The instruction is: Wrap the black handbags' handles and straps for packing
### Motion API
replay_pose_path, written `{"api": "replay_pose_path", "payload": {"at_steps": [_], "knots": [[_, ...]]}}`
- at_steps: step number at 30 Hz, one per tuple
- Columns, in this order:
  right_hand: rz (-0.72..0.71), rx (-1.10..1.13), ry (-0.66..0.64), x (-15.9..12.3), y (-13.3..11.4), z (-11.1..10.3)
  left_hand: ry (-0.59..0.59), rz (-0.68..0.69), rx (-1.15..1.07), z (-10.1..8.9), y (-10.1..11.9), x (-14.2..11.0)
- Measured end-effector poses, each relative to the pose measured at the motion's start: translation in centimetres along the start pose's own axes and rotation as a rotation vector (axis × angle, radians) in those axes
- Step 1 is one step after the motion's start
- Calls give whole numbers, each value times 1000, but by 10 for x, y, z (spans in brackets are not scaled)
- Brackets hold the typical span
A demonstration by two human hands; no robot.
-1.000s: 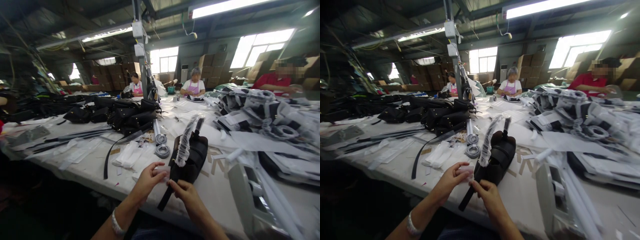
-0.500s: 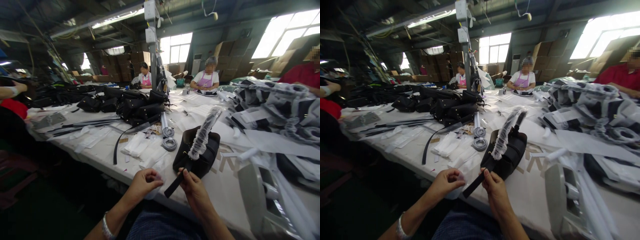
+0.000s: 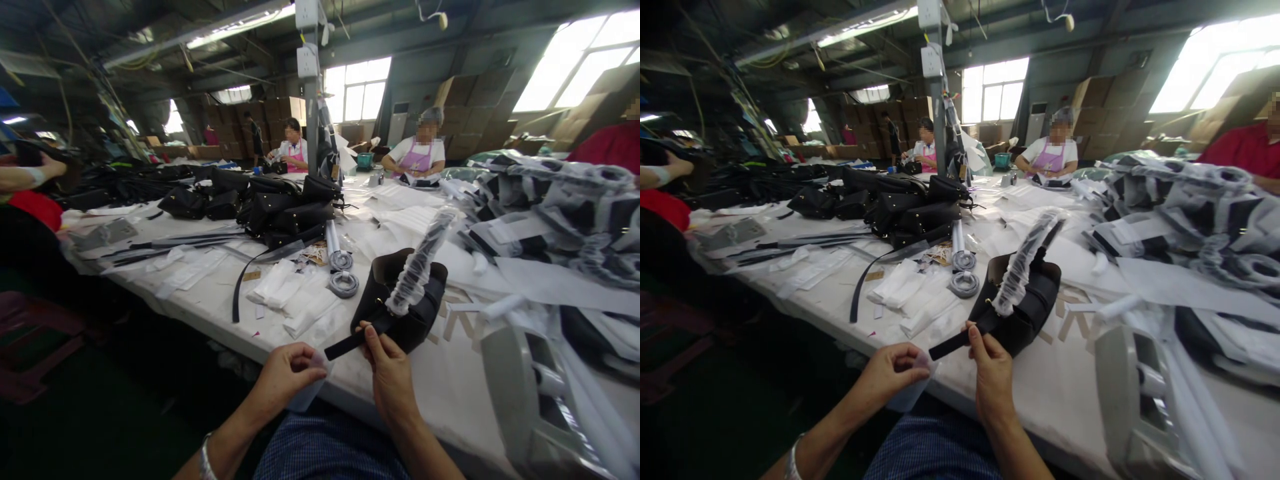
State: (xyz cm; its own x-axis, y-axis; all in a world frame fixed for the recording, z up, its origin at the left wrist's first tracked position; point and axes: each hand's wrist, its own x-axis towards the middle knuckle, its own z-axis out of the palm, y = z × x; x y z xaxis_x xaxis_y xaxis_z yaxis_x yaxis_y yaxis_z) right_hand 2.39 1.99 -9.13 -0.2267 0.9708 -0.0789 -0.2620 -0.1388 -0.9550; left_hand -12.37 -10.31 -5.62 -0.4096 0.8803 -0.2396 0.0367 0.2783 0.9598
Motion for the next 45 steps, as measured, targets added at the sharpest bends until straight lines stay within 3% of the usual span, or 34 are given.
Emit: {"api": "replay_pose_path", "payload": {"at_steps": [11,20,27,30,37,41,45], "knots": [[-3,-122,-77,-1,-1,-4,18,2,-17,0,-4,2],[-11,-165,-66,-1,-9,-4,26,-71,-220,9,-9,7],[24,-176,-85,-2,-14,-4,146,-25,-238,6,-7,4],[18,-175,-92,-3,-14,-2,143,-29,-250,9,-6,3],[15,-262,-191,-2,-13,-3,53,-40,-276,31,2,11],[29,-247,-255,1,-11,-16,-28,-7,-343,46,13,26],[27,-224,-231,2,-10,-32,-68,9,-443,63,21,45]]}}
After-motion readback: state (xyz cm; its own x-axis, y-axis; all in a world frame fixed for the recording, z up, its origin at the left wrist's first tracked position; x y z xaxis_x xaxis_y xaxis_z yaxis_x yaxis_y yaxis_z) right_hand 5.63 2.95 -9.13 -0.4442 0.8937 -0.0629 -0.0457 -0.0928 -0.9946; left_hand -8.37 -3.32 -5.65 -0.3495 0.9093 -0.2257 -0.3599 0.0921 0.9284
